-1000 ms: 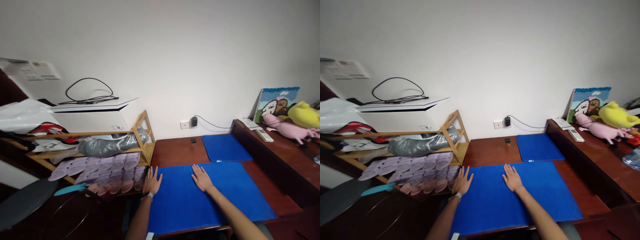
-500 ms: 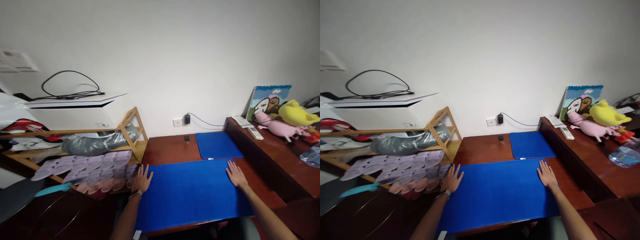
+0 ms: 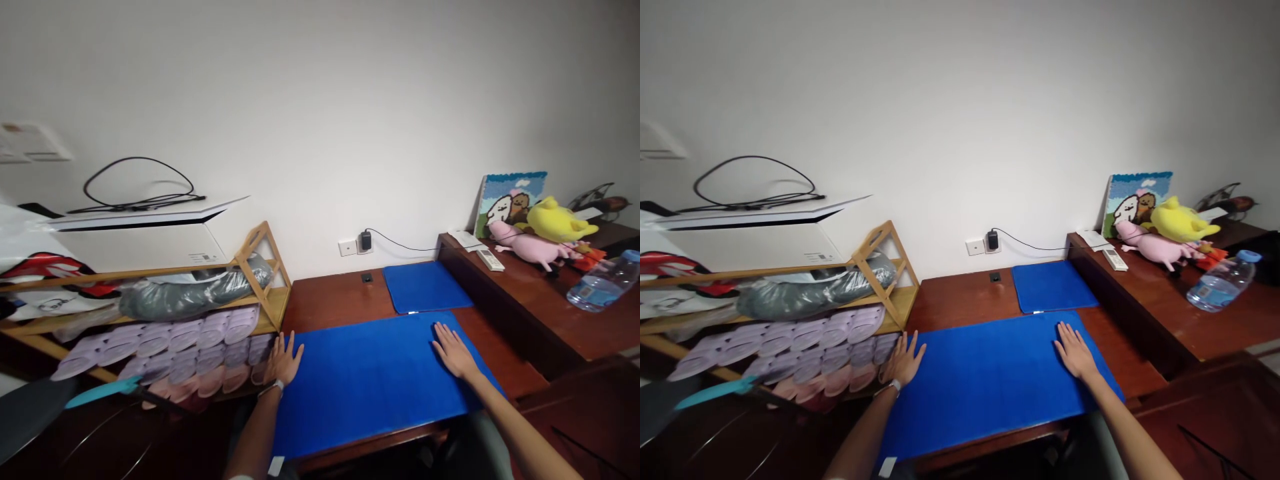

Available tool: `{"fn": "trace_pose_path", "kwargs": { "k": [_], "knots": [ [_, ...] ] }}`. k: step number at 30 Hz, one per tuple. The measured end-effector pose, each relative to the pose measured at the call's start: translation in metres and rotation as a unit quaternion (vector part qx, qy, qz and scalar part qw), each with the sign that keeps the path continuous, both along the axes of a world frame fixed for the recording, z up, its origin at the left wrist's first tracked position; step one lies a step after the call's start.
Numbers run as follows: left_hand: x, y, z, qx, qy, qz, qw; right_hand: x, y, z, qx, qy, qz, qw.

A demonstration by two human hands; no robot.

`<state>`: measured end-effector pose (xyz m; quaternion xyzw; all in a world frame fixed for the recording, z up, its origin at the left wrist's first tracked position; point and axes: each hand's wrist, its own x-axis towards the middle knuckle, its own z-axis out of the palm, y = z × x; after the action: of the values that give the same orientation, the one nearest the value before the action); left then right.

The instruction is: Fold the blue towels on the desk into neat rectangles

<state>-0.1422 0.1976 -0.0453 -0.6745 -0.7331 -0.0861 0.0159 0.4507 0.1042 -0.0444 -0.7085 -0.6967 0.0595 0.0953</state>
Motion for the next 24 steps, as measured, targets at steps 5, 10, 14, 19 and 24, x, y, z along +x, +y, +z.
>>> {"fn": "trace_pose_path", "kwargs": {
  "k": [5, 10, 14, 19, 24],
  "knots": [
    [-0.003, 0.001, 0.001, -0.01, -0.001, 0.004, 1.0, 0.006, 0.001, -0.003, -0.003, 0.004, -0.009, 1.0],
    [0.0, 0.0, 0.005, -0.01, 0.005, 0.007, 1.0, 0.037, -0.011, -0.021, 0.021, -0.008, -0.039, 0.999],
    [0.001, 0.001, 0.016, -0.028, 0.006, 0.008, 1.0, 0.042, -0.015, -0.029, 0.032, -0.011, -0.044, 0.998],
    [0.001, 0.003, 0.035, -0.05, -0.001, 0.021, 0.999, 0.036, -0.013, -0.025, 0.024, -0.011, -0.059, 0.998],
    [0.084, -0.017, 0.051, 0.072, -0.007, -0.064, 0.995, 0.036, -0.013, -0.022, 0.021, 0.001, -0.053, 0.998]
  ]
}}
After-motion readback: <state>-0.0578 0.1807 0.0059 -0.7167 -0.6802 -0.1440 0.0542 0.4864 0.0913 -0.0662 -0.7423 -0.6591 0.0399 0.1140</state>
